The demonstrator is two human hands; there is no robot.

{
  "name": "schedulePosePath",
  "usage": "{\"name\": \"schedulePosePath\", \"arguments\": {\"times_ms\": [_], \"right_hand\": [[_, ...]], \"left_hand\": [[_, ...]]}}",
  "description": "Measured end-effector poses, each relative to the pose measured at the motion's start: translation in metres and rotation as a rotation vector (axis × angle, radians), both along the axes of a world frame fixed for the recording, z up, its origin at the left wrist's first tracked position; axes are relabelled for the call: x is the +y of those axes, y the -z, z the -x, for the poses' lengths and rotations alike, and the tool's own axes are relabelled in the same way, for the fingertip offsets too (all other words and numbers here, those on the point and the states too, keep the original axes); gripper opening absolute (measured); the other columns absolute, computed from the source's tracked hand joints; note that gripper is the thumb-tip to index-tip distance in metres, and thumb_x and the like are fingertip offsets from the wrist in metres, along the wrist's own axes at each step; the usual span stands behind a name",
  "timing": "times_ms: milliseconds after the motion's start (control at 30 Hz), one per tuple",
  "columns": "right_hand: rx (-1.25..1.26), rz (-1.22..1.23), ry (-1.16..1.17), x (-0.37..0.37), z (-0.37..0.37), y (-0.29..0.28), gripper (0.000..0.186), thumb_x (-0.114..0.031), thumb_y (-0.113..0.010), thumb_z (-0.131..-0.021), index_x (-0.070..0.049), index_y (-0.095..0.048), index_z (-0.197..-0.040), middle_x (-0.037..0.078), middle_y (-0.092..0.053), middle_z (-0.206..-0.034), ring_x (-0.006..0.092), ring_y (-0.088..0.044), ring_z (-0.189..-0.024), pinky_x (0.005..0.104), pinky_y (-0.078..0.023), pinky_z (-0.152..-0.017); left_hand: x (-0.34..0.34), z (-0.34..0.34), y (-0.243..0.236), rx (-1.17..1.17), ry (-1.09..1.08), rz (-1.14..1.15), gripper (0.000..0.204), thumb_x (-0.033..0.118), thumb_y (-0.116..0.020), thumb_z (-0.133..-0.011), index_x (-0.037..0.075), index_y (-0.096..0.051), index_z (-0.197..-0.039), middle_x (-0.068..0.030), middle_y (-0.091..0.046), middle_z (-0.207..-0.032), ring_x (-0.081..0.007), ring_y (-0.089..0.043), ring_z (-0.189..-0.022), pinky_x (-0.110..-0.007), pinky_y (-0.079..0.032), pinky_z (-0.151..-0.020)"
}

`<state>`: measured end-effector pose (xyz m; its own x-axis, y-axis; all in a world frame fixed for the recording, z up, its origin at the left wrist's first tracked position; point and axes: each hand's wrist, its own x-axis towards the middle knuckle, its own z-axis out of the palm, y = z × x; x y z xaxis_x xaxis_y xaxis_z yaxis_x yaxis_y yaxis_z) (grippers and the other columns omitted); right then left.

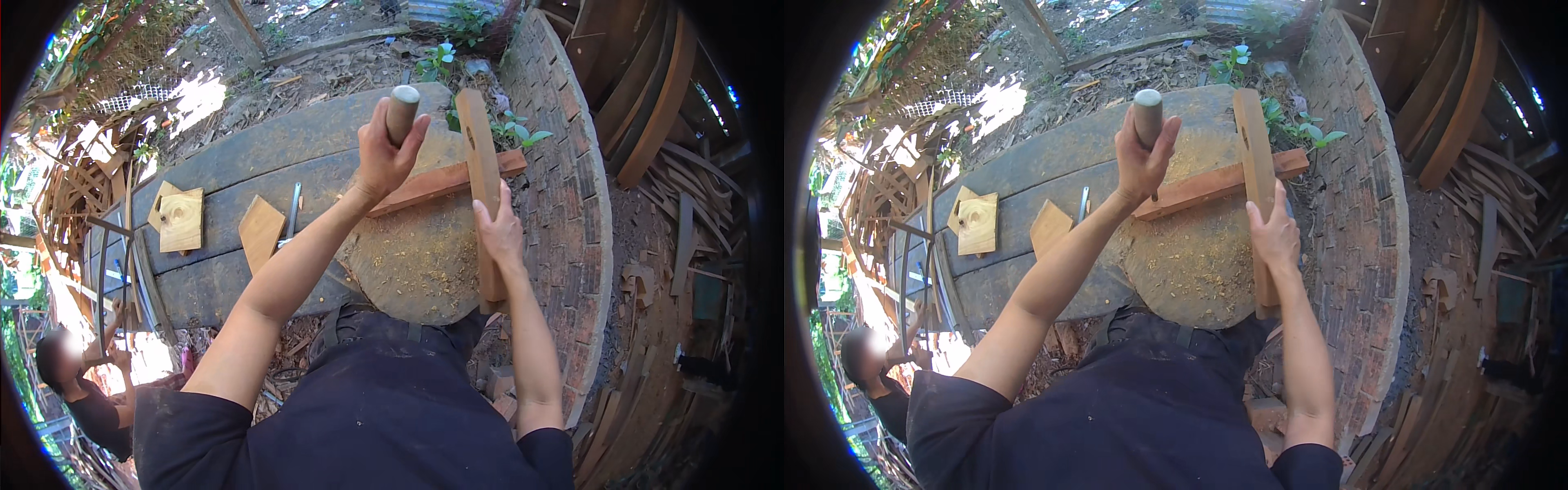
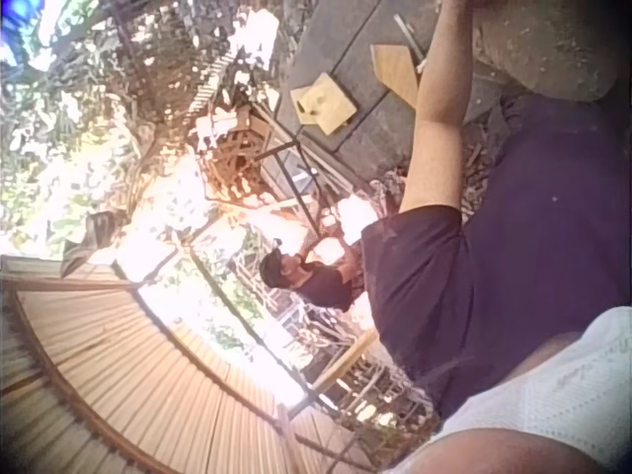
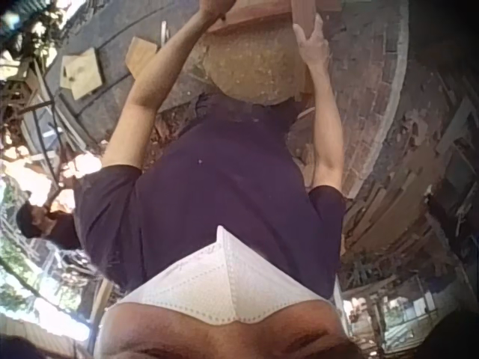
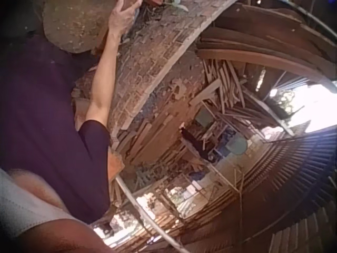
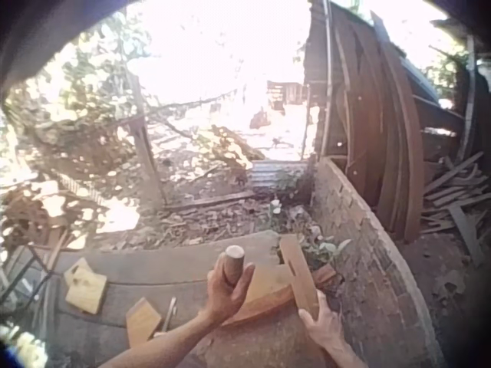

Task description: The person chisels a piece of wood by placing a chisel onto the wood and striking it repeatedly with a wooden block.

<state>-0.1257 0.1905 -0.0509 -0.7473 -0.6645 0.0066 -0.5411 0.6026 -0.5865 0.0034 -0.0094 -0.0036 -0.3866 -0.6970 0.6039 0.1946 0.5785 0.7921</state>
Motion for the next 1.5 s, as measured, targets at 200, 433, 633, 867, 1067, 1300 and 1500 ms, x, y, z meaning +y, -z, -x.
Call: {"name": "schedulePosePath", "arguments": {"times_ms": [200, 433, 633, 867, 1067, 1300, 1500], "right_hand": [[-0.060, 0.511, -0.250, -0.032, -0.020, -0.132, 0.063, -0.037, -0.057, -0.092, 0.000, -0.041, -0.141, 0.023, -0.061, -0.124, 0.0305, -0.063, -0.111, 0.0392, -0.048, -0.094], [0.065, 0.383, -0.501, -0.027, -0.043, -0.224, 0.055, -0.032, -0.058, -0.092, -0.008, -0.047, -0.140, 0.020, -0.063, -0.122, 0.0291, -0.061, -0.112, 0.0371, -0.044, -0.098], [0.085, 0.367, -0.545, -0.029, -0.035, -0.240, 0.061, -0.031, -0.061, -0.089, -0.009, -0.044, -0.143, 0.026, -0.061, -0.121, 0.0355, -0.061, -0.112, 0.0376, -0.044, -0.098], [-0.017, 0.207, -0.445, -0.029, -0.014, -0.189, 0.066, -0.037, -0.061, -0.087, -0.008, -0.042, -0.143, 0.027, -0.062, -0.120, 0.0371, -0.061, -0.113, 0.0398, -0.045, -0.096], [0.067, 0.322, -0.193, -0.019, 0.023, -0.068, 0.065, -0.041, -0.056, -0.091, -0.012, -0.038, -0.146, 0.027, -0.063, -0.119, 0.0410, -0.060, -0.112, 0.0435, -0.046, -0.097], [0.016, -0.131, -0.016, 0.000, -0.001, -0.001, 0.070, -0.039, -0.058, -0.091, -0.023, -0.026, -0.150, 0.032, -0.066, -0.095, 0.0518, -0.062, -0.092, 0.0570, -0.051, -0.079], [0.129, -0.100, -0.024, -0.001, -0.004, 0.003, 0.070, -0.041, -0.058, -0.091, -0.023, -0.023, -0.150, 0.032, -0.067, -0.086, 0.0524, -0.064, -0.083, 0.0581, -0.052, -0.073]], "left_hand": [[-0.029, -0.003, 0.011, -0.052, -0.083, -0.003, 0.027, 0.025, -0.068, -0.091, 0.005, -0.050, -0.096, -0.0006, -0.055, -0.067, -0.0064, -0.054, -0.053, -0.022, -0.043, -0.046], [0.001, 0.004, -0.003, -0.017, -0.039, 0.131, 0.020, 0.014, -0.067, -0.086, 0.002, -0.054, -0.095, -0.0119, -0.057, -0.070, -0.0194, -0.056, -0.060, -0.032, -0.047, -0.060], [0.003, -0.004, -0.002, -0.101, -0.030, -0.027, 0.019, 0.009, -0.067, -0.082, 0.001, -0.054, -0.094, -0.0172, -0.055, -0.071, -0.0300, -0.057, -0.058, -0.034, -0.046, -0.058], [-0.007, 0.002, 0.003, -0.039, 0.030, -0.088, 0.021, 0.013, -0.065, -0.082, 0.000, -0.055, -0.096, -0.0150, -0.057, -0.074, -0.0228, -0.053, -0.063, -0.032, -0.047, -0.064], [-0.023, 0.011, -0.001, -0.055, 0.143, -0.309, 0.017, 0.014, -0.062, -0.084, 0.002, -0.051, -0.090, -0.0014, -0.051, -0.069, -0.0100, -0.048, -0.062, -0.028, -0.043, -0.058], [-0.028, -0.002, 0.000, -0.047, 0.351, -0.529, 0.016, 0.012, -0.063, -0.085, 0.007, -0.049, -0.084, 0.0013, -0.050, -0.066, -0.0056, -0.047, -0.050, -0.022, -0.037, -0.043], [-0.047, -0.006, -0.012, 0.023, 0.445, -0.779, 0.026, 0.021, -0.071, -0.086, 0.011, -0.047, -0.082, 0.0050, -0.043, -0.063, -0.0033, -0.040, -0.047, -0.019, -0.028, -0.038]]}}
